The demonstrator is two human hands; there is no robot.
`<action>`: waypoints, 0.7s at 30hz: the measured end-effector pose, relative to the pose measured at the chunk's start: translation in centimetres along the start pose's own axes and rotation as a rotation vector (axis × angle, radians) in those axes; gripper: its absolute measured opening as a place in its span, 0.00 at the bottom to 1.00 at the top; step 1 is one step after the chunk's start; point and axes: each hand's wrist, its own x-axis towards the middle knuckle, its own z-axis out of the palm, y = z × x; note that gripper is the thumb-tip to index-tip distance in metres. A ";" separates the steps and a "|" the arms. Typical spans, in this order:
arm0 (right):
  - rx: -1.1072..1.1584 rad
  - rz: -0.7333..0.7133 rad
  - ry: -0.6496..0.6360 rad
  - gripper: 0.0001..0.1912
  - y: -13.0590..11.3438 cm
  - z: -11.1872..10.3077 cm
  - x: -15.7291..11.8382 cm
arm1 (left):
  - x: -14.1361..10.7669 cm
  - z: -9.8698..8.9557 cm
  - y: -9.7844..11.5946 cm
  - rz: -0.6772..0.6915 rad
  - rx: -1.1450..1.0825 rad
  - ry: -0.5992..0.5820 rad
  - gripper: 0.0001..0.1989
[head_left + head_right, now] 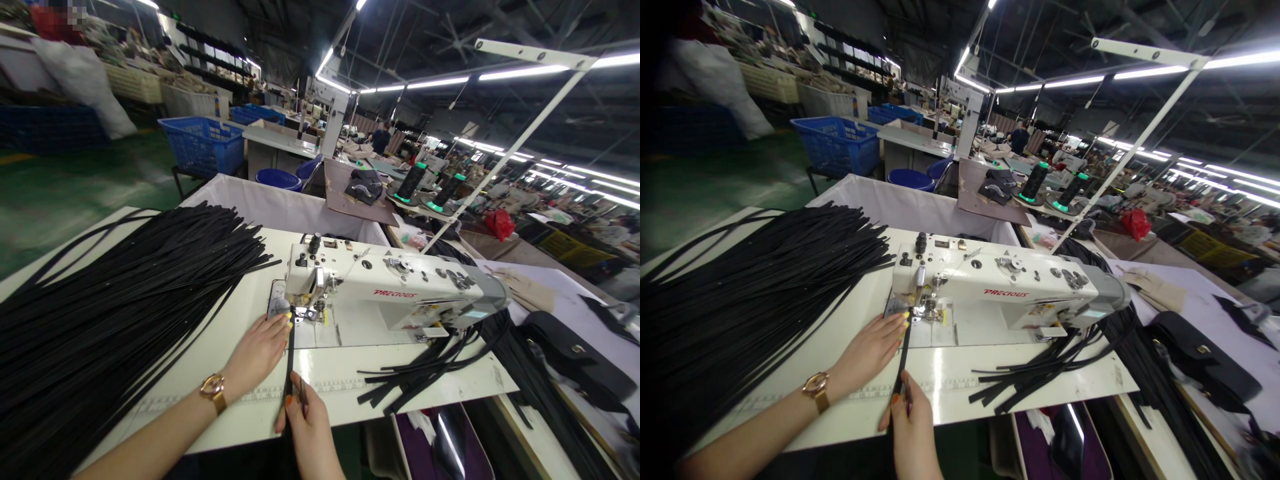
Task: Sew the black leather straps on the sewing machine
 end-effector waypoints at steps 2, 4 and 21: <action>0.004 0.003 0.011 0.28 -0.2 0.1 -0.1 | 0.0 -0.1 0.1 -0.001 0.005 0.004 0.19; 0.015 -0.003 0.013 0.28 -0.3 0.1 -0.1 | 0.1 -0.2 0.2 -0.006 0.005 0.003 0.18; -0.026 -0.024 0.028 0.32 0.0 -0.5 -0.2 | 0.2 -0.4 0.4 -0.043 -0.046 0.024 0.18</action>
